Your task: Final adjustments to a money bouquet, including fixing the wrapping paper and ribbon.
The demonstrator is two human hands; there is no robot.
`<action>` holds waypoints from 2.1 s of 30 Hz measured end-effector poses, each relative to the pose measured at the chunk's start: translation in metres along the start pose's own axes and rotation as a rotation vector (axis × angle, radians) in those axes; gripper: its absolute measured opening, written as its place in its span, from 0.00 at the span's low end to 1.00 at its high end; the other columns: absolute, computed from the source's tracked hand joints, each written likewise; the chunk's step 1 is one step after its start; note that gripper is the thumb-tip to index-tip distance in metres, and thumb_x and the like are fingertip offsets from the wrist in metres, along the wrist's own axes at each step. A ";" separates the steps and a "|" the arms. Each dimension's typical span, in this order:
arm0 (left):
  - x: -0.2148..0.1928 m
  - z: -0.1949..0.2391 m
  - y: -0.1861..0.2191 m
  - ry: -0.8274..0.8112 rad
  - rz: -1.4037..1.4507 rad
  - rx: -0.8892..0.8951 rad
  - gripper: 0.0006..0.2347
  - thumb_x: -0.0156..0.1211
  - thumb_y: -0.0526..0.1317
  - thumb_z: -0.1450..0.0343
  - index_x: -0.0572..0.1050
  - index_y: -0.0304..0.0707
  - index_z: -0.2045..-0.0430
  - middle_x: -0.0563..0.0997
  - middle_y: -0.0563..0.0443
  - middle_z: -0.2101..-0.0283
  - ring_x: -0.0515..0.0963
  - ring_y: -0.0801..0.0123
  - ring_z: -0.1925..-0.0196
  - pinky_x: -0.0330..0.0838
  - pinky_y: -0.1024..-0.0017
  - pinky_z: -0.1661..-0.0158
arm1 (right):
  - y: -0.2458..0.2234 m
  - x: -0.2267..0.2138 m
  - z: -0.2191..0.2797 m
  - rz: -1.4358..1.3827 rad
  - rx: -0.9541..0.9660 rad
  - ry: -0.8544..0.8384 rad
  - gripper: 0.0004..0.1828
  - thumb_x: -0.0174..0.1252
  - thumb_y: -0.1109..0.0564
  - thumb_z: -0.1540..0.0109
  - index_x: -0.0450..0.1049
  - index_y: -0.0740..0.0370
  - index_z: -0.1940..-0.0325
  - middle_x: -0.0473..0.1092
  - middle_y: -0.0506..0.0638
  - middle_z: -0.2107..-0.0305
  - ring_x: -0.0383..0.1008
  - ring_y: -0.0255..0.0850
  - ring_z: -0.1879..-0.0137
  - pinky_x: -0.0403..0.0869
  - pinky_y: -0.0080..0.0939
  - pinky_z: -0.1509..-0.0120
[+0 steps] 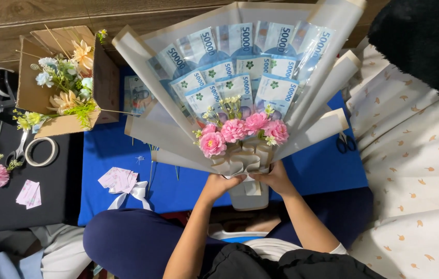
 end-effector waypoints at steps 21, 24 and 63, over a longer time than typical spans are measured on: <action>0.017 -0.013 -0.006 -0.026 0.120 -0.119 0.33 0.78 0.34 0.42 0.70 0.22 0.41 0.80 0.30 0.47 0.76 0.51 0.42 0.71 0.51 0.41 | 0.032 -0.028 -0.002 -0.195 0.160 0.203 0.39 0.66 0.57 0.38 0.59 0.58 0.25 0.70 0.51 0.41 0.69 0.43 0.38 0.67 0.53 0.30; 0.015 -0.016 -0.032 -0.022 0.125 -0.130 0.34 0.78 0.34 0.41 0.68 0.21 0.41 0.79 0.28 0.47 0.77 0.48 0.43 0.72 0.49 0.43 | 0.045 -0.034 0.000 -0.186 0.208 0.233 0.39 0.66 0.57 0.38 0.58 0.59 0.25 0.69 0.51 0.40 0.68 0.42 0.37 0.66 0.53 0.28; -0.025 -0.014 -0.024 0.315 -0.284 -0.176 0.36 0.70 0.50 0.32 0.60 0.22 0.36 0.75 0.31 0.46 0.77 0.44 0.43 0.74 0.52 0.46 | 0.023 -0.077 -0.005 0.462 0.181 0.415 0.28 0.62 0.56 0.31 0.65 0.72 0.30 0.74 0.68 0.50 0.77 0.54 0.47 0.76 0.53 0.41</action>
Point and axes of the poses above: each hand's wrist, its own z-axis away from the middle knuckle, its own x-axis out of the palm, y = z × x, the point moved 10 cm from there along -z, towards the middle knuckle
